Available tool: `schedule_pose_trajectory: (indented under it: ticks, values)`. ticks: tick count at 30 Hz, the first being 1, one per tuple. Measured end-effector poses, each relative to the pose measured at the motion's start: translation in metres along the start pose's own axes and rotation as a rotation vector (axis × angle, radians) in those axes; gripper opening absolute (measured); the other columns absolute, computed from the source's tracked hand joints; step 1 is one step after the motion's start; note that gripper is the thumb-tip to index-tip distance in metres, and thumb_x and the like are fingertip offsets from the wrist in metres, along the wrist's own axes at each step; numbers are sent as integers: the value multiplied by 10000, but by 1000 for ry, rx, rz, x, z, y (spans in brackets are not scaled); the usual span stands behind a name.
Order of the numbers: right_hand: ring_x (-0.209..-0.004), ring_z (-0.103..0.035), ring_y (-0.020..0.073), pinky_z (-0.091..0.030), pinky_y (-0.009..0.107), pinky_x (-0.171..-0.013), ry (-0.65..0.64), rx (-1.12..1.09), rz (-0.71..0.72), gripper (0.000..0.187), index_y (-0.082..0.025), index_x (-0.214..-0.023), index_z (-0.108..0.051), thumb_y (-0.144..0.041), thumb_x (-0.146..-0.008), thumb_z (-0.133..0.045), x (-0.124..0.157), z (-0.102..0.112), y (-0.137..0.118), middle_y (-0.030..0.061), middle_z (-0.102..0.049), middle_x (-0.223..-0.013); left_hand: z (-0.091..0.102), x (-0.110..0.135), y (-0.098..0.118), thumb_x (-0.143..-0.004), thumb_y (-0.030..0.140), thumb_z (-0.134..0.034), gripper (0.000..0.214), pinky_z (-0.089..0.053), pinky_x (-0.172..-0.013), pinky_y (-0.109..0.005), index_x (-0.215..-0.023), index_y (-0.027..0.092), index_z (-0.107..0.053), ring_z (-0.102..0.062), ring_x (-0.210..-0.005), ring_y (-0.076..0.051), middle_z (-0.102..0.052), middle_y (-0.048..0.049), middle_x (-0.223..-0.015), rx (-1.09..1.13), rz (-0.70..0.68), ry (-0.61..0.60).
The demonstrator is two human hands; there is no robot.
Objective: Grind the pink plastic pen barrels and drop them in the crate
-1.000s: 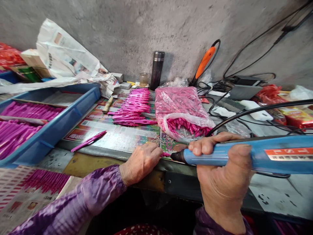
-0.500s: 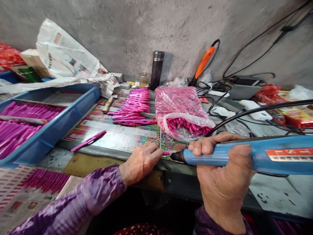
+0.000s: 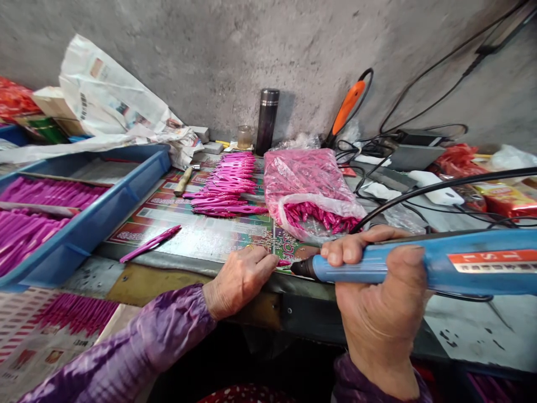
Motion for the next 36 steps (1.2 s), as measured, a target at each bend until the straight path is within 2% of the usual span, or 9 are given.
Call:
schedule_pose_trajectory:
  ticks: [7, 16, 19, 23, 25, 28, 32, 36]
  values:
    - [-555, -512, 126, -499, 304, -602, -11, -2, 5, 404, -226, -832, -586, -596, -814, -746, -1, -1, 0, -61, -525, -588, -1, -1, 3, -1080, 137, -410, 301, -385, -606, -258, -893, 173, -643, -554, -683, -141, -638, -25, -821, -65, -18, -56]
    - [-550, -516, 120, -500, 290, -597, -2, -10, 12, 389, -223, -833, -589, -576, -813, -750, 0, 1, -1, -64, -530, -583, 5, -2, 6, -1072, 130, -404, 318, -364, -581, -272, -832, 190, -605, -521, -648, -146, -600, -14, -765, -81, -36, 9]
    - [-548, -507, 117, -497, 286, -590, 1, -14, 11, 396, -224, -829, -584, -580, -805, -756, 0, 1, -1, -65, -527, -589, 7, -2, 4, -1083, 157, -411, 317, -380, -587, -274, -817, 187, -581, -526, -640, -147, -587, -7, -737, -45, -25, 63]
    - [-558, -514, 113, -502, 281, -600, 4, -24, 6, 389, -225, -852, -592, -574, -808, -757, 1, 2, 0, -66, -530, -606, 9, 0, 2, -1084, 197, -443, 271, -428, -617, -272, -845, 191, -570, -576, -666, -153, -618, -6, -752, -18, 0, 116]
    - [-566, -523, 110, -508, 280, -608, 4, -31, 0, 376, -222, -856, -598, -557, -809, -760, 2, 2, 0, -68, -531, -612, 10, 0, 1, -1086, 208, -439, 224, -462, -639, -271, -929, 184, -598, -615, -698, -160, -655, -16, -789, -11, 19, 118]
    - [-553, -525, 103, -498, 269, -590, 0, -41, 3, 370, -220, -844, -601, -544, -799, -775, 3, 2, -2, -73, -534, -608, 10, -1, 1, -1086, 201, -427, 205, -502, -659, -280, -1074, 156, -627, -650, -737, -176, -692, -40, -852, -15, 23, 100]
    - [-546, -538, 104, -493, 273, -587, -23, -37, 14, 371, -215, -832, -605, -543, -805, -777, 4, -1, -7, -69, -551, -601, 6, -1, 0, -1079, 187, -439, 244, -506, -640, -286, -982, 161, -662, -654, -740, -189, -698, -57, -870, -24, 25, 15]
    - [-550, -540, 110, -505, 288, -609, -61, -35, 8, 383, -213, -851, -604, -548, -807, -785, 9, -5, -11, -66, -560, -598, 4, 3, -5, -1056, 177, -487, 220, -531, -711, -286, -979, 158, -692, -687, -824, -197, -713, -76, -931, 55, 132, -36]
Point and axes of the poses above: each hand's wrist, its own x-axis away from the middle knuckle, its own z-axis out of the back of the hand, y = z × x, the point moved 8 cm from there along -x, towards the middle knuckle
